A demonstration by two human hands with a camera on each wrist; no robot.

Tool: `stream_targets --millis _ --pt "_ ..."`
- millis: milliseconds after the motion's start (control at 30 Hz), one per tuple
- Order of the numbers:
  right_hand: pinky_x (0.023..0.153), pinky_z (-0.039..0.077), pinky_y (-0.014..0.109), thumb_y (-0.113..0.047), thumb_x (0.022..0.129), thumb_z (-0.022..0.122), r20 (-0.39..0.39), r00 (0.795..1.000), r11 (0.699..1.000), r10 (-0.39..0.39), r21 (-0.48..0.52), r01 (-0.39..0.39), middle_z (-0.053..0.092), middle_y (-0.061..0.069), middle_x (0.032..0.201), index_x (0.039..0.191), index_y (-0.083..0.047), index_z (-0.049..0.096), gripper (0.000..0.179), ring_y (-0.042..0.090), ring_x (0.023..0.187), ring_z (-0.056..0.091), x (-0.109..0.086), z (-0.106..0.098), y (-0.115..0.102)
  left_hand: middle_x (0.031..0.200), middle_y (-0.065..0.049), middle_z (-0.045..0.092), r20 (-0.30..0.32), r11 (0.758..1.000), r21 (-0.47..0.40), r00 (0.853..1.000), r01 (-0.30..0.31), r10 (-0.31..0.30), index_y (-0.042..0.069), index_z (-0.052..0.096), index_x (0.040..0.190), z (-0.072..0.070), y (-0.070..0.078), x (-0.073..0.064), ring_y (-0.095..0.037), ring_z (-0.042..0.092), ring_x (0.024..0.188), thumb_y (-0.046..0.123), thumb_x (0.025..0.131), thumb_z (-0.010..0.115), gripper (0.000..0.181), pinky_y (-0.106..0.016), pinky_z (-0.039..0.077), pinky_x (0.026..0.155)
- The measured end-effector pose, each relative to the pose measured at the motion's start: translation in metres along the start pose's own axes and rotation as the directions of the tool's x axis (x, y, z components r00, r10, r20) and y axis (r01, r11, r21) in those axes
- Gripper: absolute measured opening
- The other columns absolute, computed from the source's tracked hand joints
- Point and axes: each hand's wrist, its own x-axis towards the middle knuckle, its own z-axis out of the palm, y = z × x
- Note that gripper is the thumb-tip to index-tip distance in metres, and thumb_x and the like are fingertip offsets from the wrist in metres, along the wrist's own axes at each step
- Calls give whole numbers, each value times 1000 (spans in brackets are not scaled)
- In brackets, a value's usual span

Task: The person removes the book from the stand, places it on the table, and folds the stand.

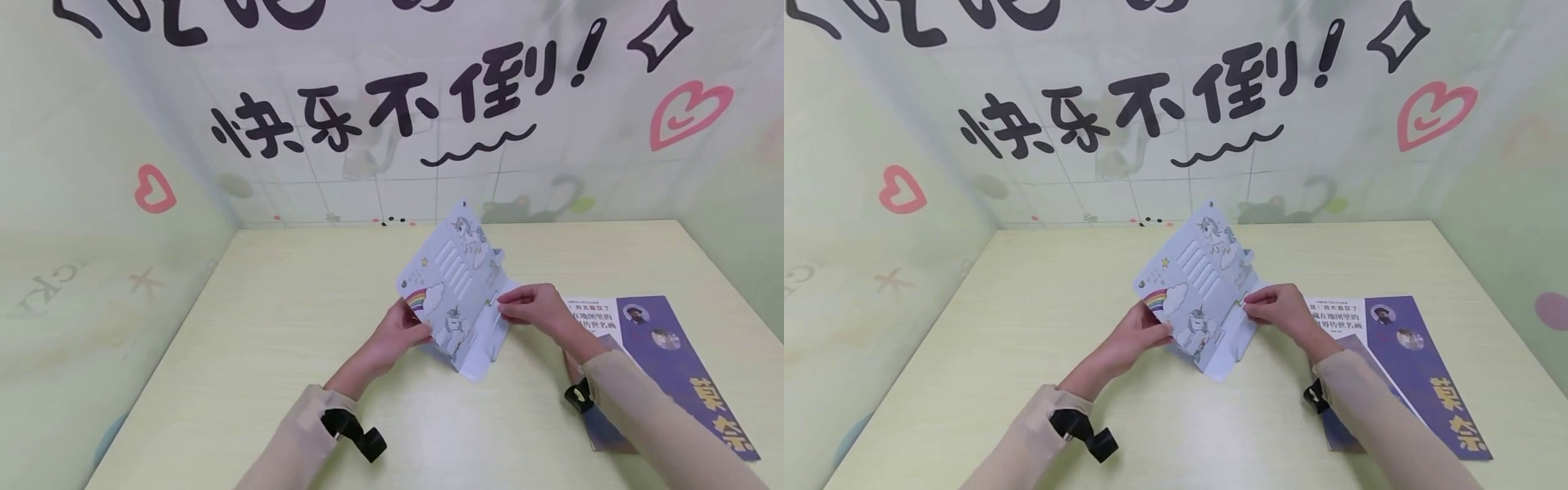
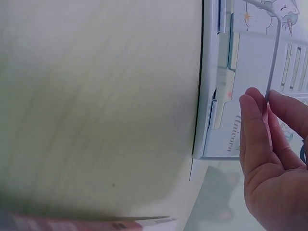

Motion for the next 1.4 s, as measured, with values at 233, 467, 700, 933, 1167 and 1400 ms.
stream_targets --millis 233,467,700,933,1167,1400 --pt "73 54 33 2 82 64 10 1000 999 0 -34 0 68 11 82 110 19 54 34 9 70 64 8 -4 -7 110 -16 55 35 999 -37 999 8 -7 -1 38 124 11 0 1 -20 56 94 -4 80 52 47 -33 50 82" --pt "73 54 32 3 82 64 24 999 996 -23 -84 25 66 16 93 111 18 55 34 8 72 64 17 -6 -8 108 -15 57 9 997 -74 1000 3 -3 -1 43 119 23 -1 0 -19 57 91 -5 75 52 45 -32 50 81" --pt "75 53 35 -1 82 66 28 999 985 -34 -168 39 67 17 89 109 15 58 33 12 75 63 25 -6 -12 102 -14 59 -32 995 -96 999 -15 12 -3 48 113 35 -1 -3 -14 55 84 -3 74 55 39 -25 49 75" --pt "73 54 31 -1 82 66 34 998 979 -43 -197 49 66 15 88 110 15 58 33 12 75 63 31 -5 -14 102 -13 57 -78 997 -68 997 -27 21 -3 45 116 44 -3 -6 -14 52 84 -4 71 54 47 -21 45 69" --pt "75 53 31 0 83 65 31 999 985 -38 -166 42 64 22 100 111 15 57 33 14 81 63 32 -5 -11 104 -11 56 -82 998 -50 996 -26 22 -2 45 119 47 -3 -5 -15 51 86 -4 71 56 49 -21 45 70" --pt "77 53 31 -3 84 64 51 998 983 -43 -177 52 64 18 96 114 11 56 34 15 82 62 30 -5 -8 112 -9 55 -35 999 34 999 6 -5 4 41 129 38 1 -8 -17 53 95 0 77 61 56 -25 47 77"
